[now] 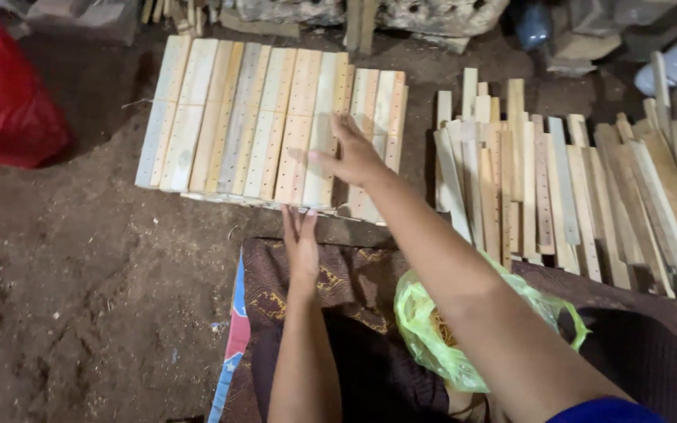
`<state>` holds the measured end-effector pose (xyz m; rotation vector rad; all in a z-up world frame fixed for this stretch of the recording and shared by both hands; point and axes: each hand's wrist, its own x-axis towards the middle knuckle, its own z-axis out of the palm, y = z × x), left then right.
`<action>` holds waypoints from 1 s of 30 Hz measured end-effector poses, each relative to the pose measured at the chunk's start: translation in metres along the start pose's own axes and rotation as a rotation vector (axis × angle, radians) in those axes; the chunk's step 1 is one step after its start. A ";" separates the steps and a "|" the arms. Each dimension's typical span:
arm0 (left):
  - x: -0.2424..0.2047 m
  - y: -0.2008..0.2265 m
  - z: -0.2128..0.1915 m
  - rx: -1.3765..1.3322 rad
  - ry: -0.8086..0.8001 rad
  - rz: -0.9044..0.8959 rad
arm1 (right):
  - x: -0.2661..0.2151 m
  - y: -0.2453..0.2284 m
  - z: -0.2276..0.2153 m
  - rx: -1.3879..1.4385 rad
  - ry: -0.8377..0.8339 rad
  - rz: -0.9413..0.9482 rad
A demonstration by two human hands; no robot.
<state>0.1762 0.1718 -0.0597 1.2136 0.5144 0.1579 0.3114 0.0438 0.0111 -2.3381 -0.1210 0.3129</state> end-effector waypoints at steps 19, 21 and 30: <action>-0.103 -0.030 0.121 0.465 -0.145 0.614 | -0.101 0.378 -0.084 -0.707 0.720 -0.022; -0.143 -0.018 0.158 0.423 -0.468 0.455 | -0.071 0.386 -0.074 -0.939 0.392 0.200; -0.119 -0.117 0.276 1.756 -1.128 0.299 | -0.071 0.344 -0.150 -0.324 0.041 0.532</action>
